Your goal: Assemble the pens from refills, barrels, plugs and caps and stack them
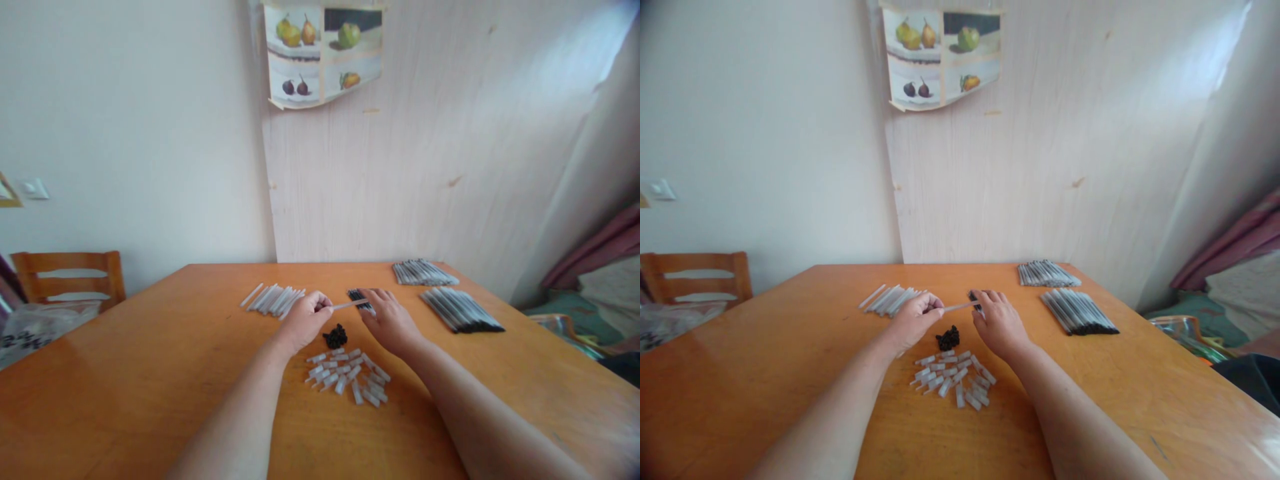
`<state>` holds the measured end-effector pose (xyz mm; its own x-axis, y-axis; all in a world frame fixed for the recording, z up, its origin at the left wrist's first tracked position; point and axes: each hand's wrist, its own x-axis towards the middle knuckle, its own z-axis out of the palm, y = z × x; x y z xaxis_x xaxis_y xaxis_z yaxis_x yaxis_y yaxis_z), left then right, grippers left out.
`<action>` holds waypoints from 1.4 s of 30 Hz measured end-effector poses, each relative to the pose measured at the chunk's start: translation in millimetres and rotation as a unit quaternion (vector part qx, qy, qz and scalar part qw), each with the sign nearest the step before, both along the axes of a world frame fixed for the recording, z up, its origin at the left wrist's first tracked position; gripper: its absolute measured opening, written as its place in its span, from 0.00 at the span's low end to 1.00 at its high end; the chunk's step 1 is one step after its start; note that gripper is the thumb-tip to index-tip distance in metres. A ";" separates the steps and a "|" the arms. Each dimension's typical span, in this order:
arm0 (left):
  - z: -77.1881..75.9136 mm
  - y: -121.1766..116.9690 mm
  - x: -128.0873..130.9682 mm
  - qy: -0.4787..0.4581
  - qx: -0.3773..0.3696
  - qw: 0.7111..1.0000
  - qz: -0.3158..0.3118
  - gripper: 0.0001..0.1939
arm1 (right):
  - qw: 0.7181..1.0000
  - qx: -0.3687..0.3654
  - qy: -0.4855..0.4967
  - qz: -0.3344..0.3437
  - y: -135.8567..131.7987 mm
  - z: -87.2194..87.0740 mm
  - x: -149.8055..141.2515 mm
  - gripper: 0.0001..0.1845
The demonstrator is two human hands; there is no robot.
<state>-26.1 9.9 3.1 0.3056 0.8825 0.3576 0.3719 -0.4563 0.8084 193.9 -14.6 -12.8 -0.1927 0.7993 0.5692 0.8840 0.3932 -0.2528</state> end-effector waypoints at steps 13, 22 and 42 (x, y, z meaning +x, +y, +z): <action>8.4 -12.5 15.2 -0.220 -0.112 0.967 -0.059 0.18 | 0.997 -0.028 0.006 0.072 -13.6 8.9 -27.0 0.13; 10.5 -1.6 2.3 -0.286 -0.073 0.954 0.047 0.17 | 0.984 -0.089 0.131 -0.083 14.2 -0.2 16.8 0.13; -0.2 6.1 0.3 -0.240 -0.060 0.962 0.111 0.22 | 0.910 -0.297 0.062 -0.283 32.1 -14.0 48.6 0.15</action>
<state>-25.7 16.0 2.9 -0.0711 0.9504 0.3028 0.0198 -0.3021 0.9531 242.5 17.5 -26.8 0.3828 0.9238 -0.0068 0.8520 -0.3559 -0.3840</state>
